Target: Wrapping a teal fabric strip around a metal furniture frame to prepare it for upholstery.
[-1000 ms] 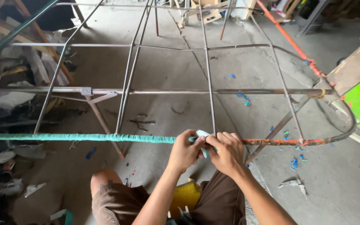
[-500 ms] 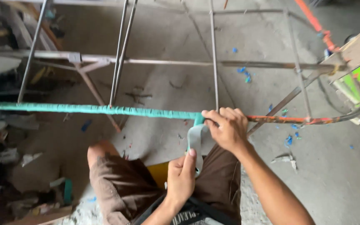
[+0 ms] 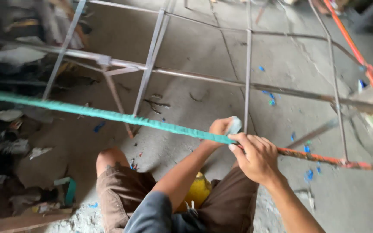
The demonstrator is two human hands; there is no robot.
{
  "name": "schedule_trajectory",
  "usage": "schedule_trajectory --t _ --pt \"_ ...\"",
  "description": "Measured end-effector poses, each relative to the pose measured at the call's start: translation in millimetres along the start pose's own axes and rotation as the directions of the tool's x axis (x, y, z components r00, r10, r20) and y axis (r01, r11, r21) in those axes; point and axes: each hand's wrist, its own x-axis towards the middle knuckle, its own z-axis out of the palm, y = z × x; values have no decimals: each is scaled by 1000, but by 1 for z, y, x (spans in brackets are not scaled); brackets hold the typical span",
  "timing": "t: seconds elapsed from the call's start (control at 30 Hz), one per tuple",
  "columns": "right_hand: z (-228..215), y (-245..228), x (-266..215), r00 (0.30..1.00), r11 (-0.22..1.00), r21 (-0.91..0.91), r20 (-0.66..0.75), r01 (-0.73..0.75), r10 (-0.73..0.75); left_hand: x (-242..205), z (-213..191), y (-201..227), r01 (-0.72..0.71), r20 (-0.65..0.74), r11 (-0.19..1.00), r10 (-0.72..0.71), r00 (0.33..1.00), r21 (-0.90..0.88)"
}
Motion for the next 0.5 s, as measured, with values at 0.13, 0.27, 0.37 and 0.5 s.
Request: schedule_trajectory --t 0.13,0.27,0.37,0.5 --pt "-35 -19 36 867 960 -8 427 -281 258 20 -24 54 -272 -60 961 274 960 42" --pt "-68 -37 85 494 902 -386 756 -195 430 39 -12 33 -420 -118 838 484 867 349" --pt "-18 11 68 743 839 -513 630 181 225 47 4 -22 -411 -180 843 490 853 348" --pt "18 32 62 771 774 -529 632 349 84 8 -12 26 -456 -196 862 497 845 222"
